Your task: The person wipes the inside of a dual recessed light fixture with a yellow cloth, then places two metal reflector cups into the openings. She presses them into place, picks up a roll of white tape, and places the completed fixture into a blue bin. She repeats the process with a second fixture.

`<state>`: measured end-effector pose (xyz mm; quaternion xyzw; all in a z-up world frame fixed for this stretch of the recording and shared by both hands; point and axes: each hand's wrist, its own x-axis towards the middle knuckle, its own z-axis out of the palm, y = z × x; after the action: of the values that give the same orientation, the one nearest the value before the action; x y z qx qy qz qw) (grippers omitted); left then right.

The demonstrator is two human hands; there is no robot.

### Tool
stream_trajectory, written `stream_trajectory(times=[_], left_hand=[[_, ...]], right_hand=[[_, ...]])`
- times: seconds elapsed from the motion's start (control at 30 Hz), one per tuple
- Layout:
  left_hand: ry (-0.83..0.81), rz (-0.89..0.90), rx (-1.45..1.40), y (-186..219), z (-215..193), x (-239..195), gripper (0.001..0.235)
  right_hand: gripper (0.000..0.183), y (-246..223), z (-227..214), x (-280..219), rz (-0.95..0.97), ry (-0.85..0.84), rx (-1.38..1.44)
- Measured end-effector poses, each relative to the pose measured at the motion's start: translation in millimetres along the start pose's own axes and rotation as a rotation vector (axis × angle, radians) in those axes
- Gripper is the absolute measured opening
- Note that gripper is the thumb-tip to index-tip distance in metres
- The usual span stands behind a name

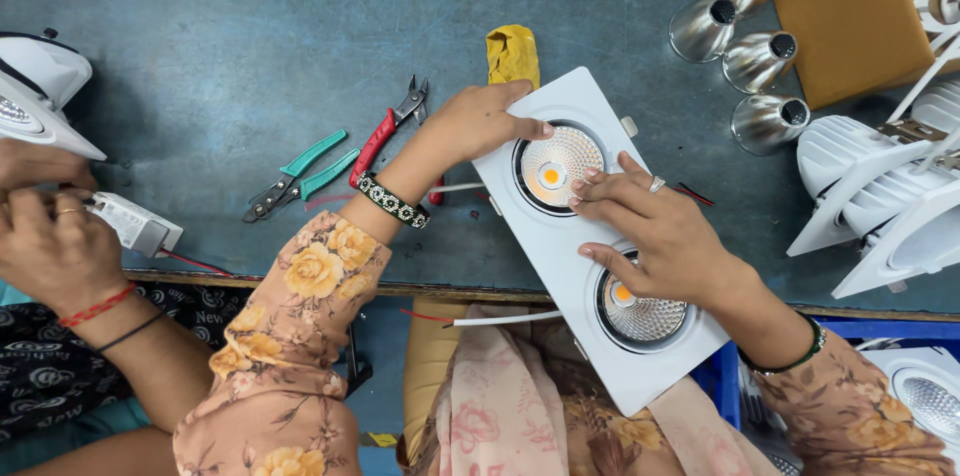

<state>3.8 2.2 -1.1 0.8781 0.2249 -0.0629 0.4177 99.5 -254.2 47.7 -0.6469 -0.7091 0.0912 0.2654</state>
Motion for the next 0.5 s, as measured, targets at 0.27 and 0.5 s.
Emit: stream_trajectory(times=[0.27,0.5], left_hand=[[-0.008,-0.001,-0.054,-9,4,1,0.056],[0.025,0.106,-0.093,-22,10,2,0.059]], right_hand=[[0.034,0,1,-1,0.029,0.011,0.033],[0.037,-1,0,-2,-0.013,0.065,0.016]])
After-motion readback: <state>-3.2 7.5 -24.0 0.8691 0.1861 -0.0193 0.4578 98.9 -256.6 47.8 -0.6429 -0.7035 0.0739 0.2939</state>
